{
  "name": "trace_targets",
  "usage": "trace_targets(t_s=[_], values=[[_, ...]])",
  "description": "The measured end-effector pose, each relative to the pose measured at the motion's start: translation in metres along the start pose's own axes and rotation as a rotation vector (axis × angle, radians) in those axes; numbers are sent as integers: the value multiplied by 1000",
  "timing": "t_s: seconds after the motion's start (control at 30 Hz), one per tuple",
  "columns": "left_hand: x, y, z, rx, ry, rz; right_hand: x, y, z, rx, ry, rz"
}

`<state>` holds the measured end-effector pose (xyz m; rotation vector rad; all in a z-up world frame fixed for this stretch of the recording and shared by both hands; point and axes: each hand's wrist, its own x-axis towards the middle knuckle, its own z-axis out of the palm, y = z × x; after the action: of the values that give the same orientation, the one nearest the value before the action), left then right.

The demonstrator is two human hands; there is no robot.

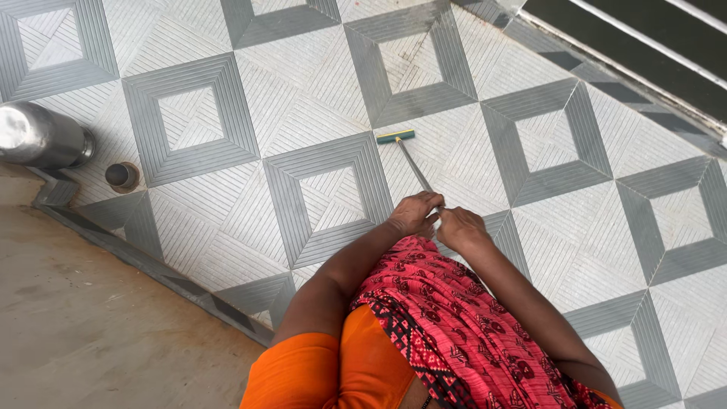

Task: The person sweeps the tiled floor using a long-handled squeegee, pushing water across the patterned surface.

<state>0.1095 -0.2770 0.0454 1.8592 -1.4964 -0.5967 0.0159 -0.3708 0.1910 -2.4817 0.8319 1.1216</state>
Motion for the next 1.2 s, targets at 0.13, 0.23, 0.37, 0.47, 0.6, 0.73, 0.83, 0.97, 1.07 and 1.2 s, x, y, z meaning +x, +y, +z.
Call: trace_targets(t_s=[0.13,0.23,0.37,0.47,0.6,0.73,0.83,0.97,1.07,1.2], values=[[25,-33,26,-83,124,-123,72,25,14,-42,153,-115],[57,-42,41,-85,-100,-259,123,65,29,7,253,-117],[104,-23,50,-136,-230,-169,143,123,28,7,301,-67],[133,15,51,-137,-368,-367,109,159,4,38,332,-56],[171,59,44,-251,-197,-137,55,177,-43,48,131,56],[202,69,50,-165,-195,-220,57,193,-73,131,133,65],[226,51,68,-147,-135,-197,100,213,-70,172,234,60],[265,18,102,-92,-326,-331,181,235,-25,163,419,35],[282,13,119,-41,-503,-448,217,256,1,160,450,38],[290,15,135,-10,-486,-263,215,279,8,147,333,90]])
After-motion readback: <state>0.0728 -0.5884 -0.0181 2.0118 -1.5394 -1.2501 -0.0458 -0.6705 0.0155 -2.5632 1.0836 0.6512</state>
